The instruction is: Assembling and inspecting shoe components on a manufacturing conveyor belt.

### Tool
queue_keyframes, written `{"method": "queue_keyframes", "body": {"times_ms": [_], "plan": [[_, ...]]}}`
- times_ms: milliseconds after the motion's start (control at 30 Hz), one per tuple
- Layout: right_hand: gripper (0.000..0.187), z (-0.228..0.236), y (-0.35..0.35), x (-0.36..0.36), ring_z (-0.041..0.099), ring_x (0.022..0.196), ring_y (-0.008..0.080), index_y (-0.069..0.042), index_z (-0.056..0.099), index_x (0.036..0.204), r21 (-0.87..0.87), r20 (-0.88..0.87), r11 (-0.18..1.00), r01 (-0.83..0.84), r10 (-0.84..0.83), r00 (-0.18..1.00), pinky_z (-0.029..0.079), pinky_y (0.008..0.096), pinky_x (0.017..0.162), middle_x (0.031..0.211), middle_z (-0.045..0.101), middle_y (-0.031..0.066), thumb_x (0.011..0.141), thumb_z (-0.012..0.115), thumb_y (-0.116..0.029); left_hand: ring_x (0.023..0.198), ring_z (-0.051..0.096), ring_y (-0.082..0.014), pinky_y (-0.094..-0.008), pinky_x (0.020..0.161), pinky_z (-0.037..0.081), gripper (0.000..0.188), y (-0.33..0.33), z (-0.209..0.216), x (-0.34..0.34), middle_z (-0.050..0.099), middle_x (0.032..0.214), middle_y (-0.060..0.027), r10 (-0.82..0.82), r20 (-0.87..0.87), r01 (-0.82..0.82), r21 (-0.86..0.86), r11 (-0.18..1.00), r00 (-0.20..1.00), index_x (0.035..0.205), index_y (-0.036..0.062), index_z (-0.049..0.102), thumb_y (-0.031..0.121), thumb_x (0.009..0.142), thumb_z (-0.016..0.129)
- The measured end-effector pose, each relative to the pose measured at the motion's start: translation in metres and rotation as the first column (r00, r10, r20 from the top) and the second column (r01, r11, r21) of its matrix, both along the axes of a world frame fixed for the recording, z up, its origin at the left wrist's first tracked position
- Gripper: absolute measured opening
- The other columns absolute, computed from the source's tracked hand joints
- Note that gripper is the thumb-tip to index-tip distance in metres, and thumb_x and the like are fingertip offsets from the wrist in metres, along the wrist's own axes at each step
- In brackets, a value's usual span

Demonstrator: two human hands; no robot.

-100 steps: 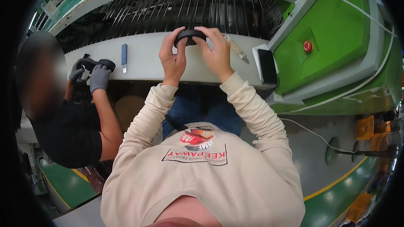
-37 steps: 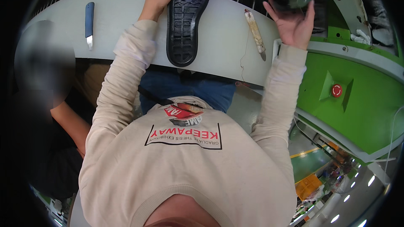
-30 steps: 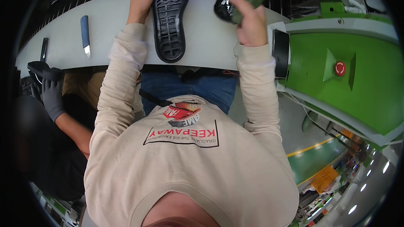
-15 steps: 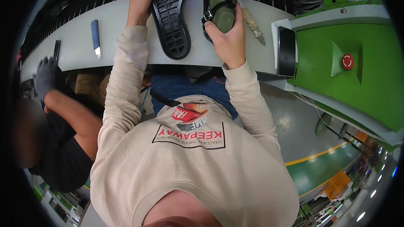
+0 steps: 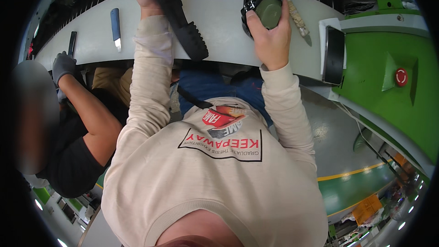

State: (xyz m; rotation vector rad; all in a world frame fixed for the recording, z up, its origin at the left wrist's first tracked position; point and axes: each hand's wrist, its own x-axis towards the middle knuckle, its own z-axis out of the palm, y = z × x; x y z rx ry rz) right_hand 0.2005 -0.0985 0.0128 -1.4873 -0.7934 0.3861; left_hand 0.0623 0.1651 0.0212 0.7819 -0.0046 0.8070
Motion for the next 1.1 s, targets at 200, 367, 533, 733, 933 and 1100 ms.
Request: {"method": "queue_keyframes", "body": {"times_ms": [200, 367, 533, 733, 933, 1100], "plan": [[0.064, -0.007, 0.000, 0.002, 0.068, 0.101, 0.0207, 0.003, 0.052, 0.145, -0.009, 0.060, 1.000, 0.012, -0.012, 0.998, 0.054, 0.0331, 0.094, 0.115, 0.073, 0.0103, 0.092, 0.079, -0.020, 0.063, 0.049, -0.0228, -0.0402, 0.074, 0.050, 0.060, 0.022, -0.042, -0.012, 0.046, 0.062, -0.0037, 0.055, 0.156, -0.027, -0.177, 0.984, 0.986, 0.075, 0.0074, 0.055, 0.058, 0.103, 0.042], [0.059, -0.004, 0.001, -0.003, 0.068, 0.101, 0.0198, 0.003, 0.054, 0.142, -0.009, 0.055, 1.000, -0.013, 0.013, 0.998, 0.054, 0.0324, 0.094, 0.115, 0.072, 0.0102, 0.093, 0.078, -0.020, 0.062, 0.049, -0.0230, -0.0392, 0.068, 0.049, 0.064, 0.025, -0.044, -0.030, 0.046, 0.062, -0.0036, 0.018, 0.070, -0.009, -0.132, 0.991, 0.997, 0.075, 0.0069, 0.055, 0.062, 0.104, 0.040], [0.061, -0.003, 0.003, -0.003, 0.067, 0.103, 0.0178, 0.004, 0.053, 0.144, 0.012, 0.032, 1.000, -0.009, 0.008, 0.999, 0.054, 0.0317, 0.095, 0.117, 0.072, 0.0098, 0.093, 0.079, -0.018, 0.061, 0.048, -0.0231, -0.0382, 0.062, 0.048, 0.068, 0.028, -0.040, -0.033, 0.046, 0.062, -0.0034, -0.015, 0.022, 0.017, -0.083, 0.996, 1.000, 0.074, 0.0064, 0.056, 0.065, 0.105, 0.038], [0.079, -0.004, 0.003, 0.001, 0.068, 0.111, 0.0226, 0.010, 0.043, 0.154, -0.047, 0.073, 0.998, 0.050, -0.047, 0.996, 0.052, 0.0344, 0.103, 0.124, 0.072, 0.0165, 0.091, 0.082, -0.017, 0.044, 0.046, -0.0169, -0.0301, 0.043, 0.037, 0.086, 0.024, 0.013, -0.023, 0.046, 0.053, -0.0023, 0.313, -0.509, -0.275, 0.150, 0.950, 0.802, 0.070, 0.0051, 0.058, 0.082, 0.102, 0.039], [0.084, 0.000, 0.004, 0.000, 0.065, 0.127, 0.0329, 0.011, 0.040, 0.157, -0.105, 0.079, 0.993, 0.052, -0.044, 0.996, 0.049, 0.0376, 0.110, 0.138, 0.065, 0.0268, 0.089, 0.080, -0.017, 0.079, 0.064, -0.0088, -0.0256, 0.077, 0.051, 0.059, 0.074, 0.082, -0.044, 0.073, 0.087, -0.0015, 0.708, -0.637, -0.247, 0.665, 0.705, 0.305, 0.112, -0.0022, 0.080, 0.055, 0.104, 0.068], [0.081, 0.017, 0.009, -0.004, 0.068, 0.120, 0.0403, 0.006, 0.044, 0.155, -0.165, 0.208, 0.986, 0.034, 0.002, 0.978, 0.052, 0.0414, 0.105, 0.133, 0.067, 0.0275, 0.087, 0.079, -0.020, 0.084, 0.057, -0.0108, -0.0289, 0.081, 0.049, 0.070, 0.090, 0.036, -0.050, 0.067, 0.087, -0.0019, 0.800, -0.523, -0.357, 0.716, 0.600, 0.296, 0.097, -0.0040, 0.075, 0.065, 0.102, 0.066]]}}
